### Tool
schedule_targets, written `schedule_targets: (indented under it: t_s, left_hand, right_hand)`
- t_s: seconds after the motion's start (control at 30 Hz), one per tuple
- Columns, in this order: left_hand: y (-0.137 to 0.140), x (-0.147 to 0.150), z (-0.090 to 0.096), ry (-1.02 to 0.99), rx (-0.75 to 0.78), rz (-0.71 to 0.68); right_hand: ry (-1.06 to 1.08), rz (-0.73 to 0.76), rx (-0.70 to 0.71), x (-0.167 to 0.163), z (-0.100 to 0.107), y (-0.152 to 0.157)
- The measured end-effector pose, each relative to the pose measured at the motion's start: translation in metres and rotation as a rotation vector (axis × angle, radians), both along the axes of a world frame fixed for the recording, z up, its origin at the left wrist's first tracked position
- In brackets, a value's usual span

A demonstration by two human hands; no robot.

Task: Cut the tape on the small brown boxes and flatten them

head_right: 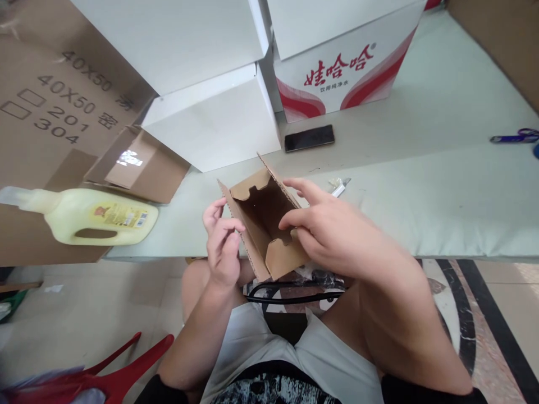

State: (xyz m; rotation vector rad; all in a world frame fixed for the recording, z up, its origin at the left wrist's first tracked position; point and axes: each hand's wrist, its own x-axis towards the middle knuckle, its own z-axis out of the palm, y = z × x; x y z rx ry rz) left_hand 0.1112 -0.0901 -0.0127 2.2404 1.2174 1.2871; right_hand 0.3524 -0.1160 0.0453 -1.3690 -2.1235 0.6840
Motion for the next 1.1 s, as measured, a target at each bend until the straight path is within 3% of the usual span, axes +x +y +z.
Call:
schedule_targets:
  t_s: [0.2, 0.63, 1.1]
  left_hand:
    - [0.001, 0.0, 0.005, -0.026, -0.035, 0.038]
    - [0.001, 0.0, 0.005, -0.025, -0.038, 0.034]
    - [0.001, 0.001, 0.003, -0.084, -0.029, -0.009]
  right_hand:
    - [-0.202, -0.041, 0.01, -0.009, 0.006, -0.01]
    - [-0.324, -0.103, 0.001, -0.03, 0.007, -0.012]
    - [-0.228, 0.028, -0.031, -0.026, 0.003, -0.009]
